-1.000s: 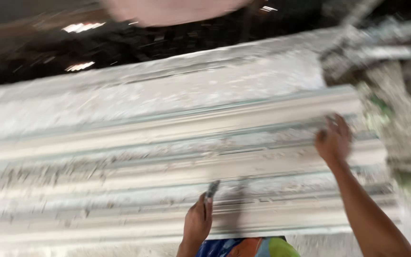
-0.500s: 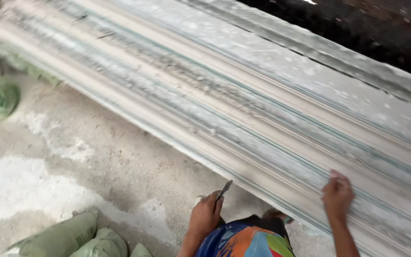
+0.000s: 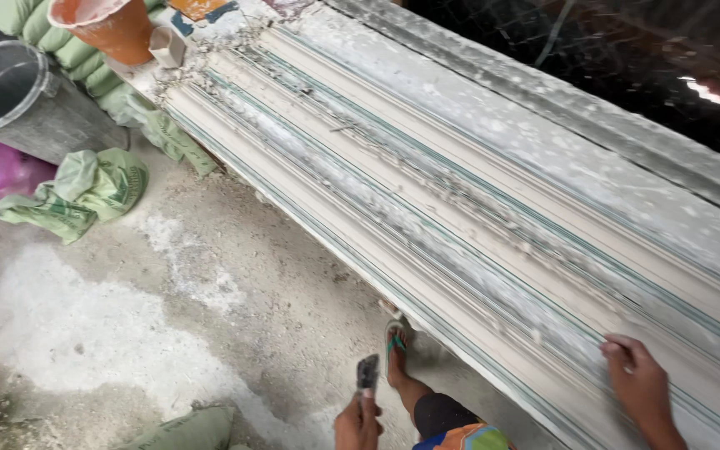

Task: The person uses a small scraper to remove dried white residue from the grooves of several long white mouldings laid on a workbench. The person repeatedly scrapes along the length of each piece, clearing debris from the channels.

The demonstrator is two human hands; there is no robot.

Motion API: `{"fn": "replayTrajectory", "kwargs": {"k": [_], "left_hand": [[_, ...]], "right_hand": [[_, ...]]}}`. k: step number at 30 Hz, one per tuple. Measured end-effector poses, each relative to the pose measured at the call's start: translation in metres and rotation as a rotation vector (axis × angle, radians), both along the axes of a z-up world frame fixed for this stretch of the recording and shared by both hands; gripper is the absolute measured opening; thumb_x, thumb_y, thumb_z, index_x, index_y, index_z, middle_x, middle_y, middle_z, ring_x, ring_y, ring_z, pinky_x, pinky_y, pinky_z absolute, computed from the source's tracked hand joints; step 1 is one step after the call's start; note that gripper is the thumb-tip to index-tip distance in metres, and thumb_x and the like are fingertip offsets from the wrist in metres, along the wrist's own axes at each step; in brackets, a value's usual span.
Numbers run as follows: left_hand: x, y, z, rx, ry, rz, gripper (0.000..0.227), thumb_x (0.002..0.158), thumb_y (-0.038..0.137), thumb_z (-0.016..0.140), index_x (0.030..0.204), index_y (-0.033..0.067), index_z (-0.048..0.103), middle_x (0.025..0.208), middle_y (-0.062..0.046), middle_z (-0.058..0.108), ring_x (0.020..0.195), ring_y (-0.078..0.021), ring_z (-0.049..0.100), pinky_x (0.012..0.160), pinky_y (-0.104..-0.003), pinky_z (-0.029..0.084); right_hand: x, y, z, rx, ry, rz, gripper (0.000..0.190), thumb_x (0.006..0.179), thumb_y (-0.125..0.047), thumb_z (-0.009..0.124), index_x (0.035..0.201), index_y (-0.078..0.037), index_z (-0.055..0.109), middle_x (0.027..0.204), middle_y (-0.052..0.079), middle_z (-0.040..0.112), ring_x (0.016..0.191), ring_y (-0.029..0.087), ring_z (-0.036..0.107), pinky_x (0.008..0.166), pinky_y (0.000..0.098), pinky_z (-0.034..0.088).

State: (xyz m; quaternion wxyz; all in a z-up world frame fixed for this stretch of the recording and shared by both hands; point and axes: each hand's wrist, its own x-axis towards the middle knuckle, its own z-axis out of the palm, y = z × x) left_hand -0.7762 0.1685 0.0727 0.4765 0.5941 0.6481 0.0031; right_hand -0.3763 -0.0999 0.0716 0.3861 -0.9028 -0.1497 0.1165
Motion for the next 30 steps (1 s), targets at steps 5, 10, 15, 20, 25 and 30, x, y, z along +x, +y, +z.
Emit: {"fn": "replayTrajectory", "kwargs": {"k": [5, 10, 15, 20, 25, 30], "left_hand": [[0.036, 0.101, -0.014, 0.064, -0.127, -0.078, 0.05, 0.1, 0.054, 0.051, 0.076, 0.0116, 0.063, 0.074, -0.004, 0.071, 0.068, -0.0182, 0.076, 0.066, -0.035, 0.055], [0.087, 0.237, 0.039, 0.24, -0.255, -0.104, 0.05, 0.101, 0.044, 0.062, 0.067, 0.0107, 0.044, 0.061, -0.007, 0.053, 0.063, -0.0165, 0.056, 0.063, -0.044, 0.043], [0.162, 0.376, 0.081, 0.144, -0.258, -0.386, 0.056, 0.102, 0.049, 0.054, 0.064, 0.0079, 0.059, 0.061, -0.01, 0.061, 0.06, -0.0199, 0.055, 0.061, -0.042, 0.041], [0.235, 0.479, 0.055, 0.054, -0.453, -0.297, 0.052, 0.104, 0.045, 0.056, 0.063, 0.0129, 0.05, 0.058, -0.004, 0.06, 0.059, -0.0126, 0.055, 0.062, -0.035, 0.041], [0.263, 0.59, 0.033, -0.132, -0.551, -0.413, 0.05, 0.106, 0.047, 0.043, 0.073, 0.0133, 0.058, 0.072, -0.003, 0.07, 0.073, -0.017, 0.069, 0.072, -0.033, 0.051], [0.32, 0.741, 0.125, 0.322, -0.412, -0.704, 0.057, 0.109, 0.021, 0.045, 0.153, -0.0137, 0.034, 0.145, -0.047, 0.042, 0.137, -0.0608, 0.041, 0.113, -0.066, 0.035]], "right_hand": [[-0.002, 0.127, -0.03, 0.129, 0.107, -0.019, 0.024, 0.106, 0.003, 0.044, 0.115, 0.0, 0.066, 0.119, 0.014, 0.076, 0.114, 0.023, 0.071, 0.105, 0.0316, 0.048], [-0.017, 0.312, -0.031, 0.361, 0.096, 0.343, 0.027, 0.097, 0.002, 0.043, 0.104, -0.007, 0.068, 0.126, 0.01, 0.075, 0.122, 0.022, 0.069, 0.105, 0.0317, 0.051], [-0.063, 0.483, 0.083, 0.019, 0.516, 0.829, 0.067, 0.095, -0.041, 0.061, 0.153, -0.019, 0.037, 0.154, 0.007, 0.052, 0.141, 0.021, 0.056, 0.116, 0.0429, 0.046], [-0.07, 0.605, 0.042, 0.03, 0.362, 0.689, 0.071, 0.094, -0.028, 0.06, 0.157, -0.014, 0.031, 0.152, 0.012, 0.05, 0.135, 0.03, 0.058, 0.109, 0.0393, 0.047], [-0.047, 0.703, 0.036, -0.233, 0.288, 0.435, 0.073, 0.093, -0.032, 0.057, 0.161, -0.025, 0.031, 0.163, -0.001, 0.047, 0.143, 0.025, 0.053, 0.108, 0.0357, 0.048], [0.016, 0.831, 0.067, -0.325, 0.154, 0.348, 0.052, 0.097, -0.035, 0.059, 0.144, -0.012, 0.059, 0.137, 0.022, 0.065, 0.129, 0.042, 0.061, 0.11, 0.057, 0.05]]}}
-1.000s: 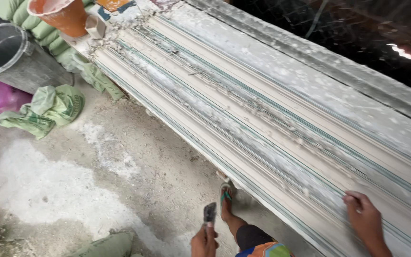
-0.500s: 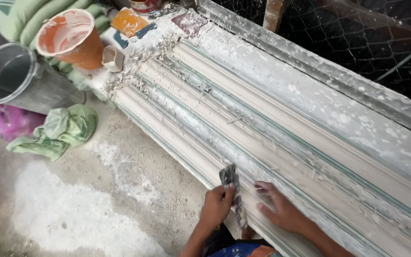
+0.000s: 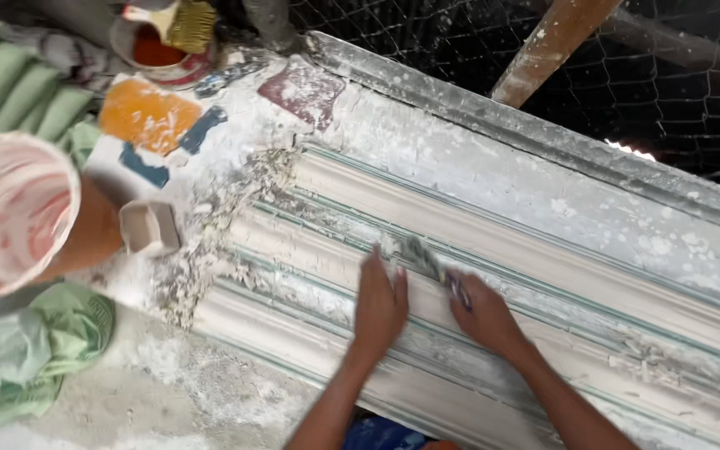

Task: The person uses a small scraper to remove dried white residue from the grooves of several long white mouldings laid on a workbench. The person repeatedly scrapes along the length of each piece, clearing debris from the channels.

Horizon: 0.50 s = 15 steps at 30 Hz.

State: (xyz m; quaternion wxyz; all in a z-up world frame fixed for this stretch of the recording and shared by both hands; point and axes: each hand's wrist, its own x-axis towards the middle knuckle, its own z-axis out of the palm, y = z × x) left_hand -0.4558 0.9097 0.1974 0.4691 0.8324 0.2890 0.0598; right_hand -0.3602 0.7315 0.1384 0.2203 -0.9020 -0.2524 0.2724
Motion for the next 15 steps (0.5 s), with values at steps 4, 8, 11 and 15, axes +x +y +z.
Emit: {"fn": "replayTrajectory", "kwargs": {"k": [4, 8, 11, 15], "left_hand": [[0.066, 0.081, -0.049, 0.363, -0.004, -0.171, 0.048, 0.102, 0.013, 0.054, 0.148, -0.0012, 0.052, 0.148, -0.036, 0.046, 0.132, -0.0519, 0.052, 0.103, -0.061, 0.048], [0.099, 0.116, -0.114, 0.67, 0.055, -0.265, 0.036, 0.102, 0.014, 0.058, 0.137, 0.0083, 0.064, 0.148, -0.027, 0.051, 0.141, -0.0458, 0.046, 0.11, -0.055, 0.041], [0.12, 0.107, -0.14, 0.669, 0.052, -0.356, 0.03, 0.099, 0.014, 0.06, 0.128, 0.0118, 0.068, 0.135, -0.02, 0.061, 0.133, -0.0411, 0.054, 0.108, -0.055, 0.041], [0.137, 0.079, -0.133, 0.608, -0.122, -0.45, 0.019, 0.098, 0.012, 0.06, 0.112, 0.0092, 0.072, 0.11, -0.016, 0.071, 0.111, -0.0357, 0.067, 0.097, -0.052, 0.05]], "right_hand": [[0.061, 0.086, -0.012, -0.052, -0.043, 0.036, 0.054, 0.101, -0.044, 0.051, 0.148, -0.017, 0.055, 0.139, 0.012, 0.065, 0.132, 0.037, 0.06, 0.11, 0.0529, 0.049], [0.09, 0.136, -0.02, -0.146, -0.072, 0.113, 0.049, 0.104, -0.042, 0.046, 0.15, -0.023, 0.053, 0.126, 0.008, 0.068, 0.116, 0.036, 0.068, 0.096, 0.0548, 0.055], [0.108, 0.131, 0.001, -0.234, -0.052, 0.147, 0.046, 0.103, -0.038, 0.046, 0.146, -0.024, 0.055, 0.126, 0.01, 0.068, 0.111, 0.041, 0.069, 0.093, 0.0577, 0.057], [0.136, 0.116, 0.047, -0.451, 0.053, 0.147, 0.044, 0.1, -0.038, 0.047, 0.142, -0.03, 0.058, 0.126, 0.01, 0.072, 0.11, 0.045, 0.07, 0.094, 0.0595, 0.058]]}}
